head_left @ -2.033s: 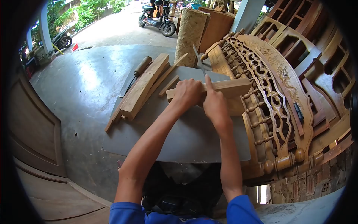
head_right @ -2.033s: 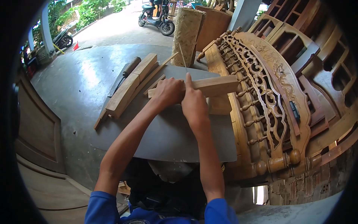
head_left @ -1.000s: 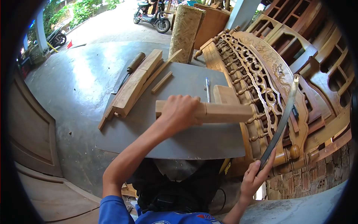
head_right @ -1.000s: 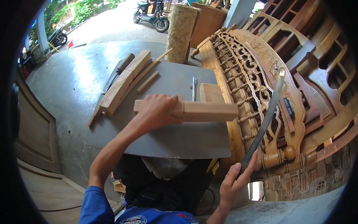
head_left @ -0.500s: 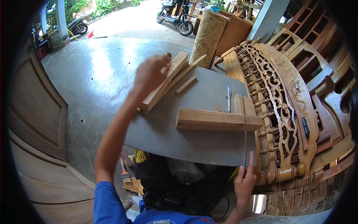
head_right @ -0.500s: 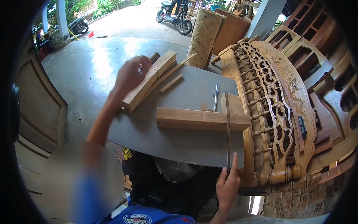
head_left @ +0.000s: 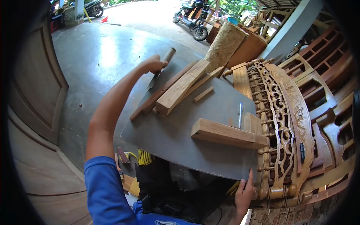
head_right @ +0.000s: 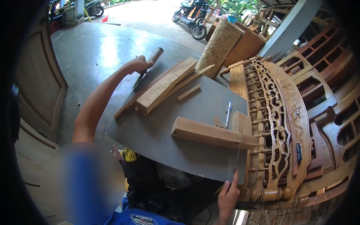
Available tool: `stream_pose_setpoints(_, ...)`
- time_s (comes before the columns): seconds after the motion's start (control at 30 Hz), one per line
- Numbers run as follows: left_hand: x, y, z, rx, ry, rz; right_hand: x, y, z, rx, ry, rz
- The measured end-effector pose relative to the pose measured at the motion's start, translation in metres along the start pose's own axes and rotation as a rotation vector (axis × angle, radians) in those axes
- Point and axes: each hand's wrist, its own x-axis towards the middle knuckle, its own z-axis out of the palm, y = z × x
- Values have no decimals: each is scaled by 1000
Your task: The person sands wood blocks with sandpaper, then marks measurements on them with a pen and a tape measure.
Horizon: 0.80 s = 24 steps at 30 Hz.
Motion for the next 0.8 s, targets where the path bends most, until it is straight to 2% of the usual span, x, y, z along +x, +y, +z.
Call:
stream_pose_setpoints(0.07,9,-58,-23,-414,-5,0,-1,2,5,-44,51,-52)
stream_pose_setpoints(0.13,-35,-92,-59,-755,43,33,0,-2,5,-29,35,-19)
stream_pose_setpoints(0.2,-69,-127,-69,-1086,389,-84,0,0,7,-54,66,-56)
stream_pose_setpoints(0.23,-81,-166,-73,-1069,414,-68,2,15,12,-96,126,-150)
stream_pose_setpoints(0.27,-93,-211,-74,-1054,436,-50,1,9,11,-91,96,-94)
stream_pose_setpoints(0.33,-142,-262,-52,-1028,553,-230,3,-8,6,-78,45,11)
stream_pose_setpoints(0.37,-161,-306,-33,-1093,582,-314,3,-2,7,-61,60,-44)
stream_pose_setpoints(0.47,-234,-381,32,-1337,735,-650,4,13,13,-100,85,-75)
stream_pose_setpoints(0.53,-286,-437,77,-1380,666,-851,3,6,9,-112,47,-30)
stream_pose_setpoints(0.6,-328,-456,110,-1397,690,-1056,3,1,7,-153,42,-46)
stream_pose_setpoints(0.7,-368,-478,144,-1401,752,-1288,4,-11,5,-115,-34,98)
stream_pose_setpoints(0.8,-369,-495,170,-1400,798,-1447,1,5,13,-202,58,-24)
